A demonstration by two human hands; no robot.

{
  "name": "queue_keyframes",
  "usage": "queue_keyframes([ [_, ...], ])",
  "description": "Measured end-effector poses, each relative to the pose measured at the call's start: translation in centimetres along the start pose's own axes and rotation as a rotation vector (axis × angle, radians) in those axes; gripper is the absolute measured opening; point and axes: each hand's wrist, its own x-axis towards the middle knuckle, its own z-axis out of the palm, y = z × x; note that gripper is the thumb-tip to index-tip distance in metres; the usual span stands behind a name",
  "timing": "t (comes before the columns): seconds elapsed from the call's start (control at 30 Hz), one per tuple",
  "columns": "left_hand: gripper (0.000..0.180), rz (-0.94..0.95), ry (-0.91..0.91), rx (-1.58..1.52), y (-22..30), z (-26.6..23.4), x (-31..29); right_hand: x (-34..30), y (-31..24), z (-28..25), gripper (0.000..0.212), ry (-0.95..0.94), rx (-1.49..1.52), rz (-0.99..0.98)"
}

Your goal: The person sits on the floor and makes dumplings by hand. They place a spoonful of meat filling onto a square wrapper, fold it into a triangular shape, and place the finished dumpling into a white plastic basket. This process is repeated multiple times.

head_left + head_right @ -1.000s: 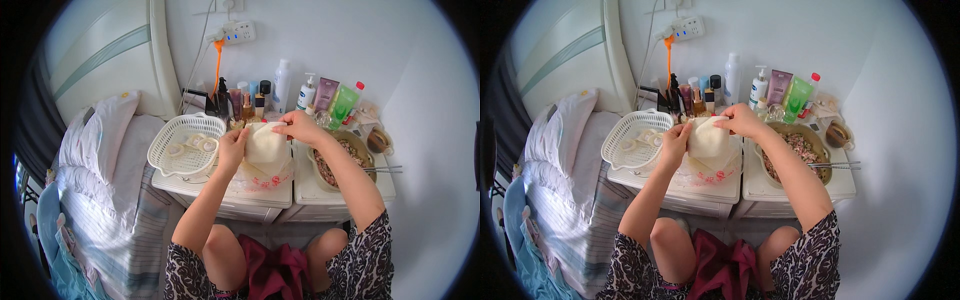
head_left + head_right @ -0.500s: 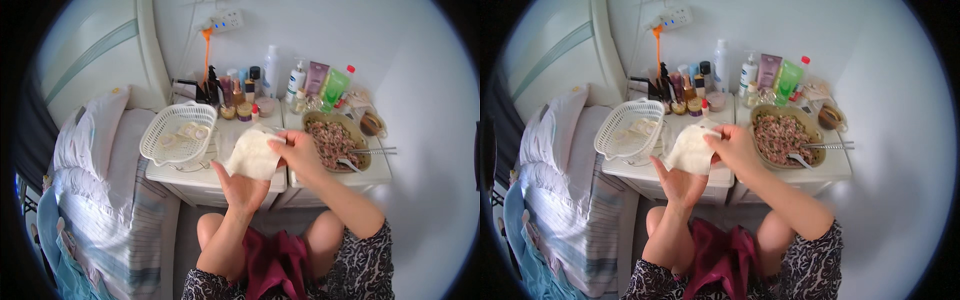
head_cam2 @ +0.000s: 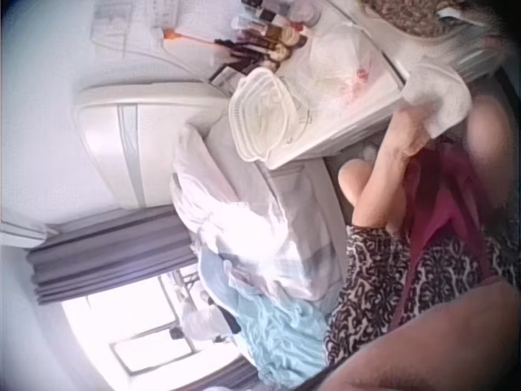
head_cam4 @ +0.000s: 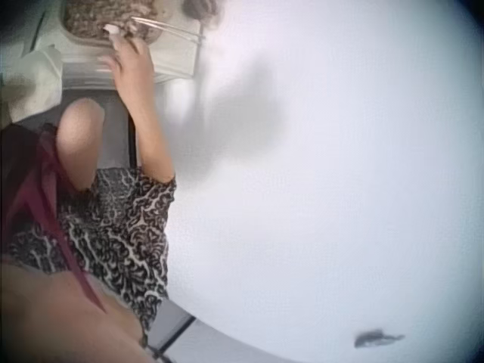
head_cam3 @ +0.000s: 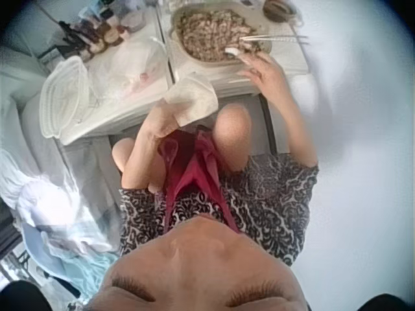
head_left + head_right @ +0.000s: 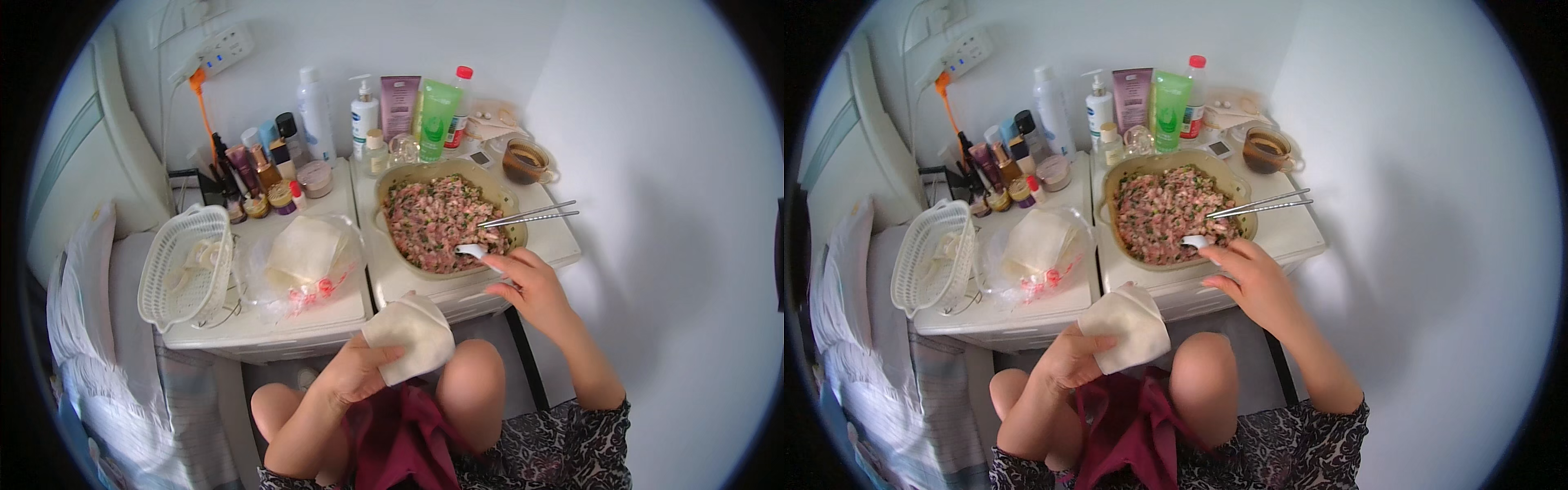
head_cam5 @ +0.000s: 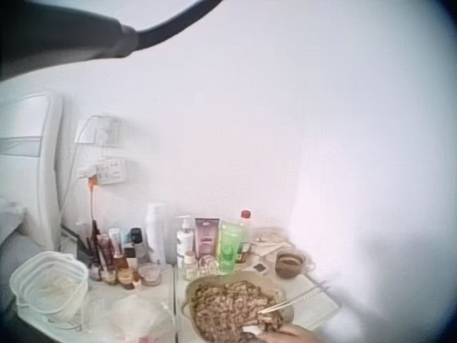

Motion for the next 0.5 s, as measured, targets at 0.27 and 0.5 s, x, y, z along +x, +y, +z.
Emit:
queue_keyframes([
  [0.27, 0.066, -0.206, -0.079, -0.365, -3.2, -0.1, 4.0, 6.7, 2.7, -1.1, 0.013, 0.133, -0.021, -0.223],
  [0.5, 0.056, -0.291, -0.117, -0.390, -4.4, -1.0, 5.8, 15.1, 5.1, 3.4, 0.013, 0.253, -0.142, -0.355],
])
